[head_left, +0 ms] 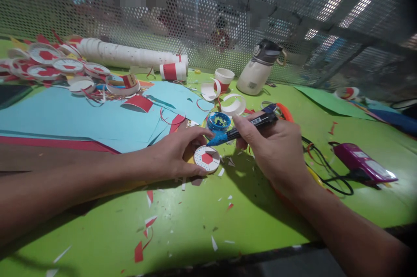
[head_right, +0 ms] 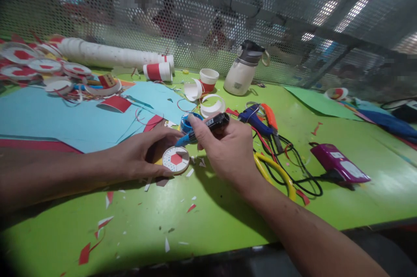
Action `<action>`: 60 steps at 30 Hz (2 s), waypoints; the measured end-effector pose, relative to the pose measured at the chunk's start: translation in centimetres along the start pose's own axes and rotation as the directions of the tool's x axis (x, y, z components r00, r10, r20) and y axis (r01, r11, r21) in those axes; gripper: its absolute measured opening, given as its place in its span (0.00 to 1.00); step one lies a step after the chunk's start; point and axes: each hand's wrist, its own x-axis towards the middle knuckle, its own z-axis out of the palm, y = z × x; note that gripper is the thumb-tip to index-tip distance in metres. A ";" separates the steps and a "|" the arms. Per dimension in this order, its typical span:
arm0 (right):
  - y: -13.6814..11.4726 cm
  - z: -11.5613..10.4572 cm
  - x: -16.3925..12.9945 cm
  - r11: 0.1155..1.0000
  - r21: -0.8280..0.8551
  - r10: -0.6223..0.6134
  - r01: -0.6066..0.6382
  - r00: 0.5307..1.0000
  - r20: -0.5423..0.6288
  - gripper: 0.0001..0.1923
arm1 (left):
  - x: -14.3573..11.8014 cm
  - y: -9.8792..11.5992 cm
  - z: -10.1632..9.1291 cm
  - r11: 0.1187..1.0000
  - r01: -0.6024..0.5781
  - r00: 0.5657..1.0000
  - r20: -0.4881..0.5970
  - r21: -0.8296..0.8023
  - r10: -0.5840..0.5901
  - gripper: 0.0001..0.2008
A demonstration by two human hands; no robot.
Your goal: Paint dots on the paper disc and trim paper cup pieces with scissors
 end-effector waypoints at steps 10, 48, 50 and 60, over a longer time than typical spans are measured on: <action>0.2 0.1 -0.1 1.000 -0.013 -0.018 0.020 0.994 0.105 0.14 | 0.0 0.1 0.2 0.986 0.094 0.991 0.109 -0.136 -0.079 0.28; 3.5 0.7 3.0 0.996 -0.030 0.089 -0.085 0.978 0.191 0.14 | 0.0 0.3 0.3 0.989 0.093 0.994 0.074 -0.119 -0.084 0.25; 3.1 0.2 3.0 0.997 -0.002 0.079 -0.079 0.991 0.110 0.14 | 0.0 0.3 0.4 0.982 0.107 0.992 0.083 -0.158 -0.094 0.25; 0.2 -2.4 2.3 0.999 0.032 0.005 0.002 0.976 -0.219 0.15 | -0.1 -0.1 0.6 0.952 0.125 0.985 0.146 -0.280 -0.087 0.25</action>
